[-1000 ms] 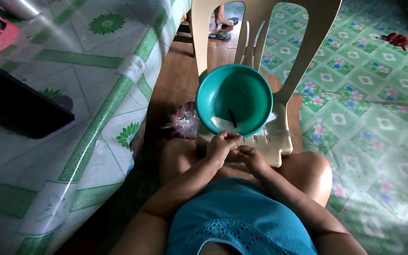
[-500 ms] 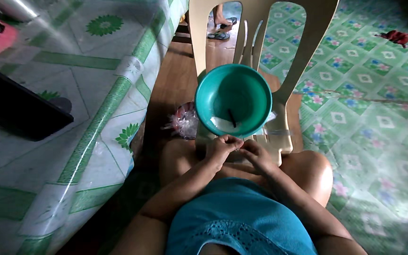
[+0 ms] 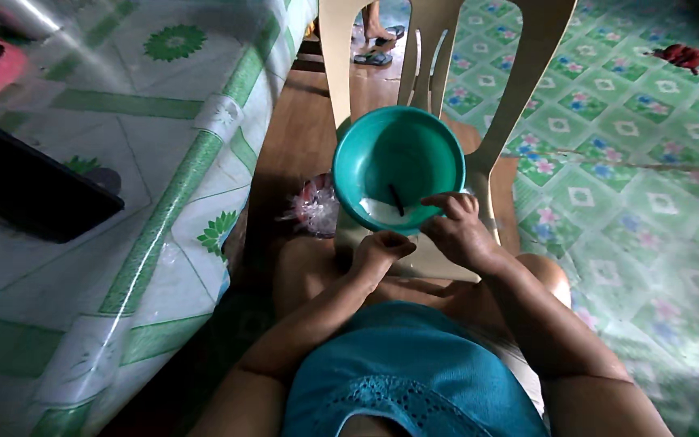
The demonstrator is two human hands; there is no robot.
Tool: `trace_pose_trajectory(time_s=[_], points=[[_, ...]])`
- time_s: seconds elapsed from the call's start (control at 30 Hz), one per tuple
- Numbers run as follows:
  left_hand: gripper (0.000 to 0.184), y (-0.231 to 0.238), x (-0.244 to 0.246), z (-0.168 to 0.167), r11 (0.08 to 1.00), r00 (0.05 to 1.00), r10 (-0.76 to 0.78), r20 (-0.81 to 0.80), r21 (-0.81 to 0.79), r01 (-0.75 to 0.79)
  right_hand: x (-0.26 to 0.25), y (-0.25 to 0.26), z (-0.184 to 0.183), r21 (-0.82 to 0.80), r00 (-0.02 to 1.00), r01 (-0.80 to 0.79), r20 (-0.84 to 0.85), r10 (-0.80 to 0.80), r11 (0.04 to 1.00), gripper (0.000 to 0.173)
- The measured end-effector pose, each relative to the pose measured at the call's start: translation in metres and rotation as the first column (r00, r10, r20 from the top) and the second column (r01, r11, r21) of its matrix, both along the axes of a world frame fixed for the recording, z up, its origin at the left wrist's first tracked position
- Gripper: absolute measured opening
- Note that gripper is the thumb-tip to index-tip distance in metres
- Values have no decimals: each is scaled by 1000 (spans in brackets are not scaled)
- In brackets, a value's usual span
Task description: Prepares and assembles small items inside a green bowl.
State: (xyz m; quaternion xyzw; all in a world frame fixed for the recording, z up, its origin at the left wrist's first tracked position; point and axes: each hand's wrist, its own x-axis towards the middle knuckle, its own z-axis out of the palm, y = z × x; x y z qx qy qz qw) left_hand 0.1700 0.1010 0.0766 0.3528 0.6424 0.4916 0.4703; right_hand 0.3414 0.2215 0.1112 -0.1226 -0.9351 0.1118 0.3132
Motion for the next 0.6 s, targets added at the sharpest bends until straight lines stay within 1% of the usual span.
trace_pose_trajectory(time_s=[0.07,0.1,0.13,0.17,0.2,0.23,0.27,0.3,0.33,0.37,0.4,0.43,0.47,0.5,0.53,0.57,0.6], points=[[14,0,-4,0,1000,1000,13,-9,-13,-13,2,4,11,-75,998,46,-36,-48,996,12],[14,-1,-5,0,1000,1000,24,-5,-15,-25,2,6,14,-133,997,54,-43,-60,990,9],[14,-1,-5,0,999,999,32,-3,-14,-32,1,6,16,-215,999,41,-25,-48,976,10],[14,-2,-5,0,999,999,39,1,-10,-39,0,5,16,-330,1000,16,16,-11,944,23],[14,-2,-5,-1,999,999,41,2,5,-41,-3,2,14,-450,997,-2,71,38,893,39],[16,-2,-5,-2,999,999,35,-2,24,-34,-7,-2,11,-555,990,3,119,76,832,49],[18,-1,-5,-3,999,999,20,-27,30,-19,-12,-6,7,-627,988,14,129,86,778,49],[18,0,-6,-3,1000,997,10,-71,18,-9,-16,-11,6,-680,993,39,105,45,732,41],[18,0,-9,-2,1000,994,10,-112,12,-8,-20,-13,8,-723,998,61,56,-29,688,32],[18,0,-13,-2,1000,989,22,-148,14,-20,-24,-10,11,-745,995,55,-16,-99,665,26],[18,-1,-20,-2,999,985,45,-165,33,-41,-27,-1,13,-744,985,36,-86,-150,668,23],[16,-3,-28,-2,995,984,84,-157,73,-73,-32,12,17,-723,975,47,-116,-189,689,24],[15,-5,-36,-1,987,983,128,-131,114,-113,-38,26,19,-677,974,88,-95,-206,730,25],[14,-9,-44,2,979,981,160,-113,143,-144,-46,41,19,-610,980,142,-23,-197,780,26],[14,-12,-52,6,972,974,194,-114,159,-175,-55,54,16,-543,981,195,96,-171,817,26],[14,-16,-59,9,964,967,225,-119,173,-203,-67,66,10,-486,960,248,241,-145,838,27],[14,-19,-66,11,959,961,245,-129,174,-222,-81,75,1,-446,914,312,381,-137,839,29]])
